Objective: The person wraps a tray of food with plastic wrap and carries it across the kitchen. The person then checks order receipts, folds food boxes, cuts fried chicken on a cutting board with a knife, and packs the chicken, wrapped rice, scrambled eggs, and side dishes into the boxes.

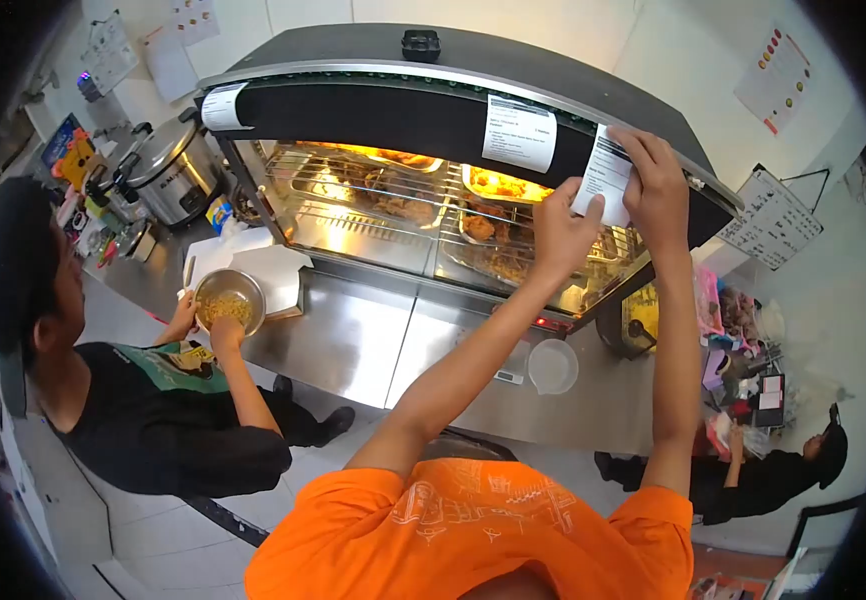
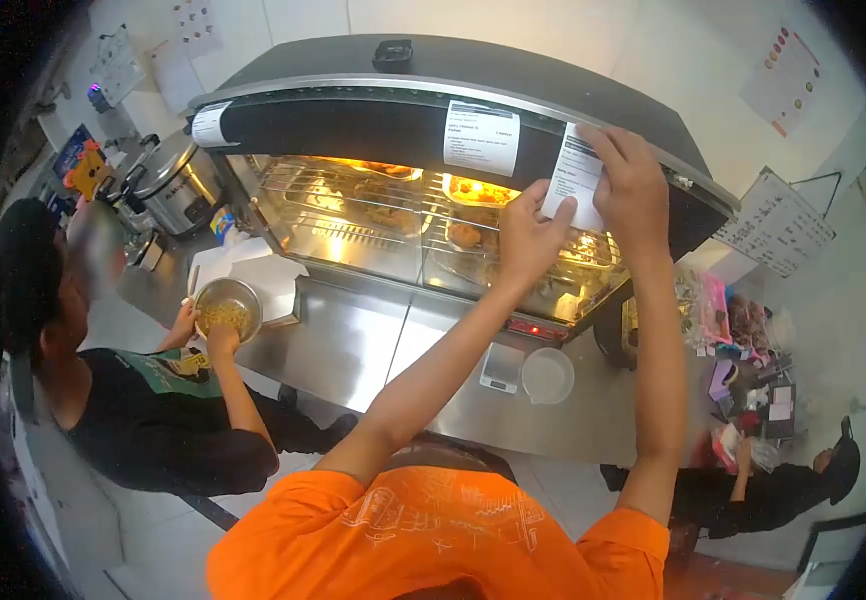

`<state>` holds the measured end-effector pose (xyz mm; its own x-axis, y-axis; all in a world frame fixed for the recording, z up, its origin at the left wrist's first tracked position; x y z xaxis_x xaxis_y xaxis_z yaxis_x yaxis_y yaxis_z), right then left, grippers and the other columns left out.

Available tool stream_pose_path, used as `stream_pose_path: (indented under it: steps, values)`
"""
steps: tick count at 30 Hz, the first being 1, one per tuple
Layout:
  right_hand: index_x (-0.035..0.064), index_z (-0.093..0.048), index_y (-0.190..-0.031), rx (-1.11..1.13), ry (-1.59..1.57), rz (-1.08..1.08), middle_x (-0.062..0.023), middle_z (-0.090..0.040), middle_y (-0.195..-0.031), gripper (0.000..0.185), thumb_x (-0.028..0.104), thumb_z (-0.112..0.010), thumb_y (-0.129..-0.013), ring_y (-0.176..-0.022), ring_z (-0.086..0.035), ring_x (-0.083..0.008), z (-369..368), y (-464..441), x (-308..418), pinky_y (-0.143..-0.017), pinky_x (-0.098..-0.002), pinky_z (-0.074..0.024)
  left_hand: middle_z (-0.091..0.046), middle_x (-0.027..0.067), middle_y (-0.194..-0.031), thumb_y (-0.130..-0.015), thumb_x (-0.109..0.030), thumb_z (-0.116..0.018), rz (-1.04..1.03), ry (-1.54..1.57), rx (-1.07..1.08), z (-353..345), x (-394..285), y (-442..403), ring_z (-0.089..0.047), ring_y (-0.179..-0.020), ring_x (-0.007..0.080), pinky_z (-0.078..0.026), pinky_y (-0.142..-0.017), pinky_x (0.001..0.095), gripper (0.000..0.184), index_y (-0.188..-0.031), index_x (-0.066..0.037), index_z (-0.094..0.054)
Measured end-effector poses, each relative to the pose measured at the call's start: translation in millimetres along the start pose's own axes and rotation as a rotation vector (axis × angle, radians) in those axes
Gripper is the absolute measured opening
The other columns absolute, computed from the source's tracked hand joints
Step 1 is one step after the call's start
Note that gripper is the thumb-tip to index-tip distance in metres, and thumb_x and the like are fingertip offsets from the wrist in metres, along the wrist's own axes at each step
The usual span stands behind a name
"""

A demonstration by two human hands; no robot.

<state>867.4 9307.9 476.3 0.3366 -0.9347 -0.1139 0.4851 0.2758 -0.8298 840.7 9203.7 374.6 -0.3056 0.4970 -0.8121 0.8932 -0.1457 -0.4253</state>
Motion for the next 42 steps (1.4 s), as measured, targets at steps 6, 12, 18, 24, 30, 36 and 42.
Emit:
stream_pose_path:
  steps: [6,12,18,24,30,36,42]
  values:
    - [0.0098,-0.063,-0.118,0.064,0.197,-0.053,-0.0122,-0.061,-0.105,0.048,-0.004,-0.053,-0.073,-0.103,-0.057,-0.0325,8,10,16,-0.089,-0.0418,-0.0449,-0.069,0.0089,-0.092,-0.089,-0.004,-0.062,-0.049,0.078,0.015,-5,-4,23,-0.066,-0.076,0.0093,-0.050,-0.062,0.0195,0.019,-0.106,0.005,-0.062]
    - [0.0106,-0.063,-0.118,0.021,0.368,-0.030,-0.0098,-0.061,-0.113,0.048,0.002,-0.053,-0.072,-0.108,-0.054,-0.0320,11,19,18,-0.096,-0.0434,-0.0384,-0.070,0.0131,-0.098,-0.088,-0.007,-0.064,-0.113,-0.160,-0.070,9,-27,35,-0.067,-0.084,0.0122,-0.051,-0.065,0.0221,0.025,-0.111,0.002,-0.062]
    - [0.0094,-0.061,-0.121,0.031,0.378,-0.037,-0.0080,-0.062,-0.115,0.052,0.003,-0.055,-0.070,-0.113,-0.051,-0.0300,11,21,12,-0.098,-0.0442,-0.0361,-0.067,0.0081,-0.107,-0.081,-0.009,-0.063,-0.770,-0.741,-0.117,64,-96,5,-0.063,-0.097,0.0240,-0.045,-0.085,0.0368,0.029,-0.110,-0.006,-0.064]
    - [0.0089,-0.063,-0.115,-0.022,0.255,0.015,-0.0096,-0.062,-0.114,0.050,0.003,-0.054,-0.066,-0.108,-0.055,-0.0325,2,16,14,-0.094,-0.0467,-0.0400,-0.064,0.0060,-0.107,-0.079,-0.034,-0.067,-0.846,-1.194,-0.015,94,-102,-54,-0.055,-0.107,0.0236,-0.034,-0.098,0.0441,0.035,-0.104,-0.010,-0.066]
    - [0.0138,-0.063,-0.121,-0.040,0.319,-0.025,-0.0085,-0.060,-0.116,0.056,0.004,-0.053,-0.066,-0.110,-0.052,-0.0321,-8,25,15,-0.096,-0.0454,-0.0372,-0.062,0.0084,-0.110,-0.082,-0.041,-0.066,-0.937,-1.317,-0.119,149,-127,-56,-0.055,-0.108,0.0257,-0.035,-0.099,0.0433,0.034,-0.103,-0.014,-0.069]
    - [0.0141,-0.060,-0.126,-0.035,0.220,0.014,-0.0053,-0.060,-0.121,0.059,0.004,-0.051,-0.068,-0.111,-0.051,-0.0309,-20,8,39,-0.099,-0.0437,-0.0346,-0.063,0.0059,-0.110,-0.082,-0.031,-0.059,-0.850,-1.538,-0.137,208,-155,-69,-0.053,-0.111,0.0271,-0.034,-0.098,0.0434,0.031,-0.109,-0.019,-0.070]
    - [0.0108,-0.062,-0.121,-0.041,0.094,-0.017,-0.0056,-0.063,-0.115,0.055,0.003,-0.052,-0.067,-0.110,-0.052,-0.0293,-42,-7,61,-0.099,-0.0410,-0.0353,-0.064,0.0059,-0.110,-0.074,-0.020,-0.048,-0.785,-1.536,-0.177,236,-166,-83,-0.052,-0.109,0.0265,-0.029,-0.096,0.0451,0.039,-0.108,-0.016,-0.068]
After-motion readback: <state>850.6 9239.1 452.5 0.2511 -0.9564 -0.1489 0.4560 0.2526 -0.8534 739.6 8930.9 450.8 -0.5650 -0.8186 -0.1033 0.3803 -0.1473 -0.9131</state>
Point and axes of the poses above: each hand's wrist, its own y-axis away from the middle knuckle, its own z-axis out of the back of the hand, x = y × z, the point moved 1 cm from there along -y, towards the middle knuckle
